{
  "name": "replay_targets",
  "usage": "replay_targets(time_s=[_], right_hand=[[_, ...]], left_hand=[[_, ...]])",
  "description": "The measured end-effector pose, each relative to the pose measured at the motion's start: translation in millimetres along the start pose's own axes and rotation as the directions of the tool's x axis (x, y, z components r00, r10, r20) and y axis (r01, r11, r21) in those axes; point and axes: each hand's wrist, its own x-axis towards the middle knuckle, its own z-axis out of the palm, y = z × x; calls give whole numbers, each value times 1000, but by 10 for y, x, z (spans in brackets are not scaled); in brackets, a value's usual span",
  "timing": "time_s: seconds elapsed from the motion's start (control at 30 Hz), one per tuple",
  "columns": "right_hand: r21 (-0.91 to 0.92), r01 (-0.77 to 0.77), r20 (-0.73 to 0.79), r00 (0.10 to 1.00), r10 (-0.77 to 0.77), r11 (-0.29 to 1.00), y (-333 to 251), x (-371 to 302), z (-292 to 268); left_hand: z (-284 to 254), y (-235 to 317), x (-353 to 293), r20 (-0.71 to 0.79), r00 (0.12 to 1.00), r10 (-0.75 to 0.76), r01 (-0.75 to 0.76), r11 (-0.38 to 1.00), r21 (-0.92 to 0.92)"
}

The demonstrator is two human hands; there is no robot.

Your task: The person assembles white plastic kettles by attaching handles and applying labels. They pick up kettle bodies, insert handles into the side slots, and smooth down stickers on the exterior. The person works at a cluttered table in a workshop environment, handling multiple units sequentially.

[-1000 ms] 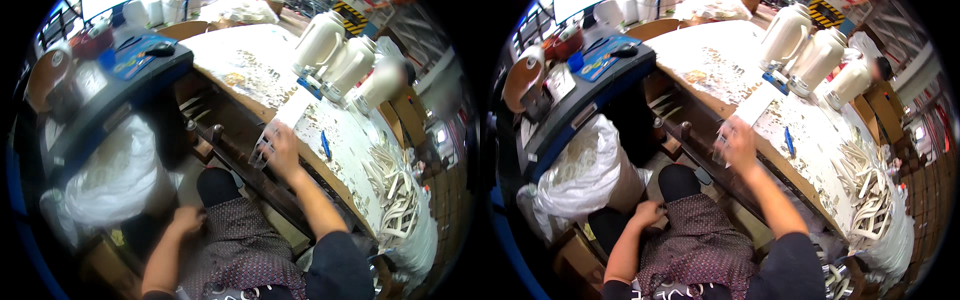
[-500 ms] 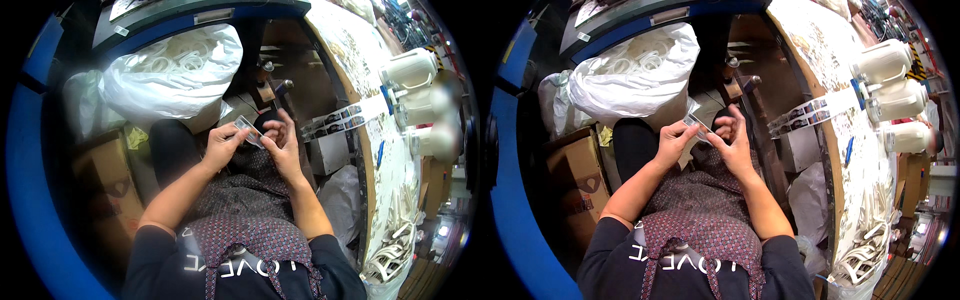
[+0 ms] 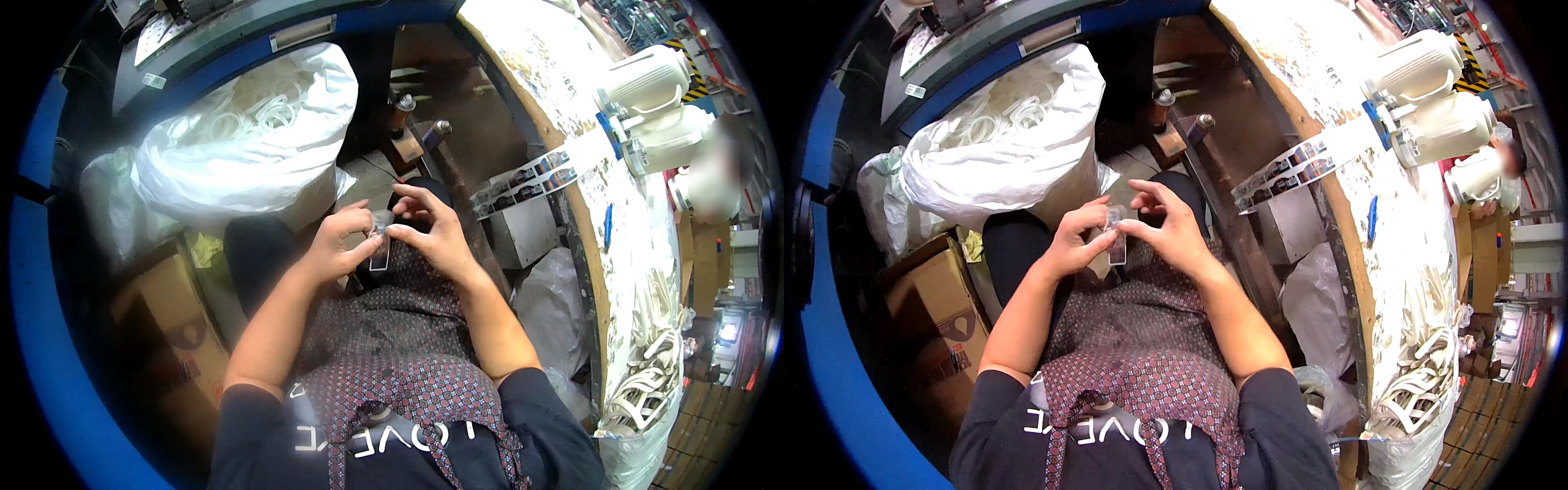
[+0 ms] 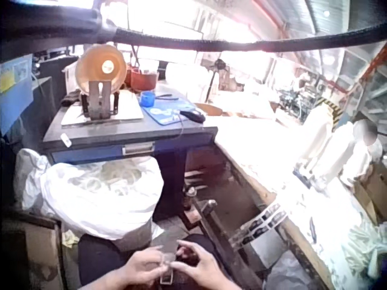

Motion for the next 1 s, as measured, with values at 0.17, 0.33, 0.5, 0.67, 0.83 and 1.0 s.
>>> replay_targets(time_s=[0.17, 0.33, 0.5, 0.67, 0.83, 1.0], right_hand=[[-75, -89, 249, 963, 105, 993, -29, 24, -82], [-296, 204, 76, 979, -190, 933, -22, 15, -57], [-203, 231, -30, 970, -242, 951, 19, -67, -85], [74, -45, -74, 996, 51, 996, 185, -184, -161], [97, 36, -194, 981, -16, 995, 309, -192, -159], [47, 95, -338, 938, -74, 994, 327, -95, -107]], left_hand=[[-45, -10, 29, 300, 948, -110, 130, 990, -47], [-69, -13, -22, 249, 860, -445, 494, 849, -189], [23, 64, 75, 274, 833, -481, 554, 720, -418], [-43, 57, 104, 219, 823, -525, 553, 650, -522], [12, -74, 131, 84, 863, -498, 469, 728, -499], [-102, -280, 37, -312, 733, -605, 404, 755, -516]])
